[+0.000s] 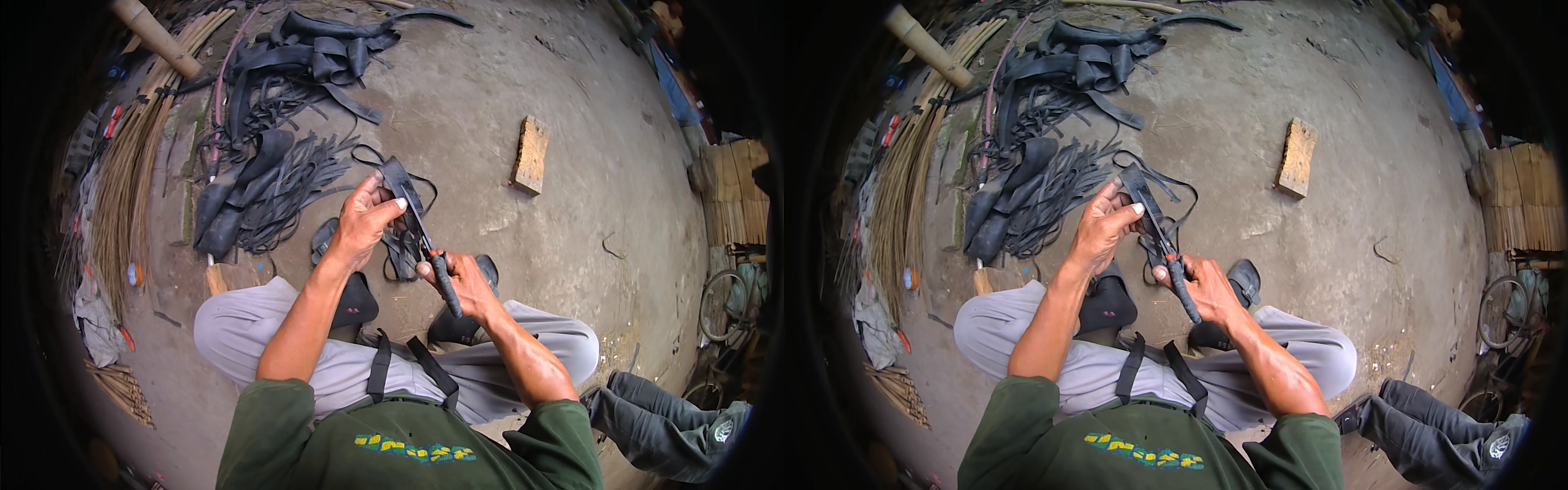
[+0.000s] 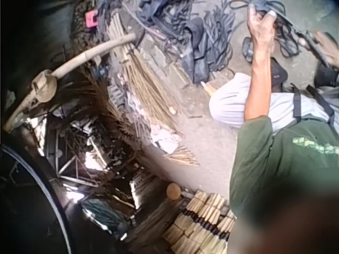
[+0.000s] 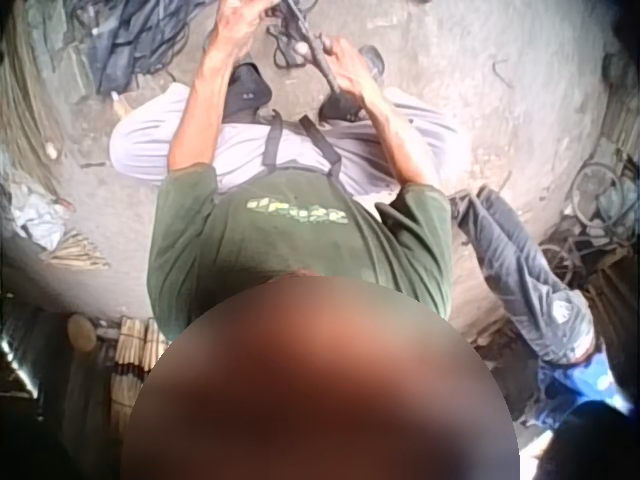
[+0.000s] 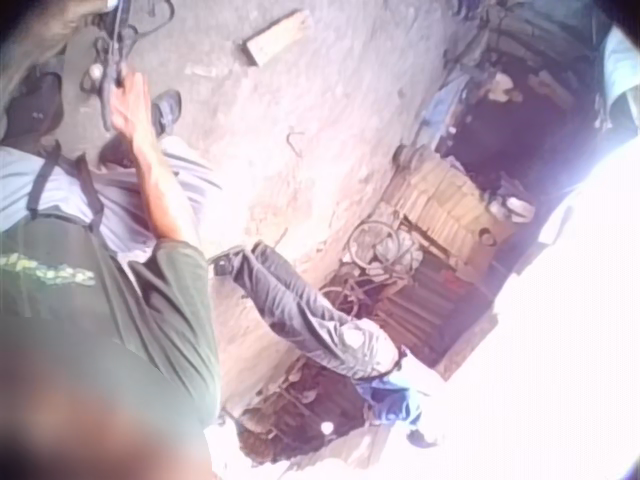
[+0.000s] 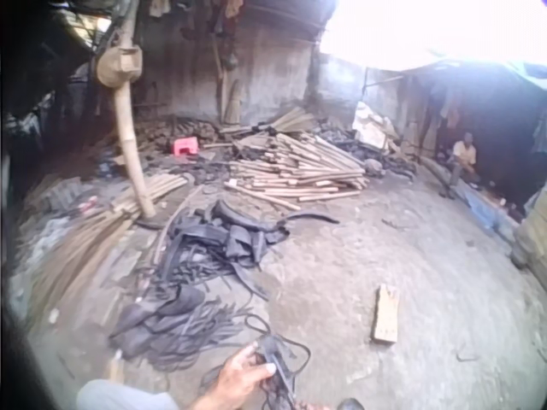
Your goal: The person sits on the floor and uses shears to cut a long strip from a piece of black rubber. They then pick up a rubber shoe upper and cut a strip from its side.
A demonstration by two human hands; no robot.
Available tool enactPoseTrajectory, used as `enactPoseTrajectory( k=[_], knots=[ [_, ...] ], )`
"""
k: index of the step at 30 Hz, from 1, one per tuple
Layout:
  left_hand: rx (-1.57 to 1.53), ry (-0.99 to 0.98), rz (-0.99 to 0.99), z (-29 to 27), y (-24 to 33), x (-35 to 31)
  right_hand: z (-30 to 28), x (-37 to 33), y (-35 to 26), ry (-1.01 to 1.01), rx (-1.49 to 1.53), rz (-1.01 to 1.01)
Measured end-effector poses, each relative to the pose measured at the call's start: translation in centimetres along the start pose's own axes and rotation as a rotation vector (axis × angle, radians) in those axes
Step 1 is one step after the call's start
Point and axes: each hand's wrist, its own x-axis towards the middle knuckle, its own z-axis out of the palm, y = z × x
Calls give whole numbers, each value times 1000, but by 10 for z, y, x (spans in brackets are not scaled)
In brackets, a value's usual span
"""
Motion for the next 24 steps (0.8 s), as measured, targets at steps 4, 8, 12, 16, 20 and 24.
enactPoseTrajectory(
  k=[4, 8, 12, 16, 20, 24],
  knots=[
    [50, 2, -2, 1, 0, -4, 6, 3, 0, 112, 25, -123],
    [67, 0, -28, 6, -5, -7, 4, 4, 1, 82, 5, -37],
    [-1, 34, 21, 2, -3, -1, -1, 1, 0, 10, 14, -4],
    [42, 11, -2, 4, -3, -4, 2, 2, -4, 76, 26, -77],
    [62, 10, -28, 8, -6, -9, 4, 3, -3, 91, 48, -78],
    [3, 37, 15, 2, -2, -1, 0, 0, 0, -5, 0, 2]
  ],
)
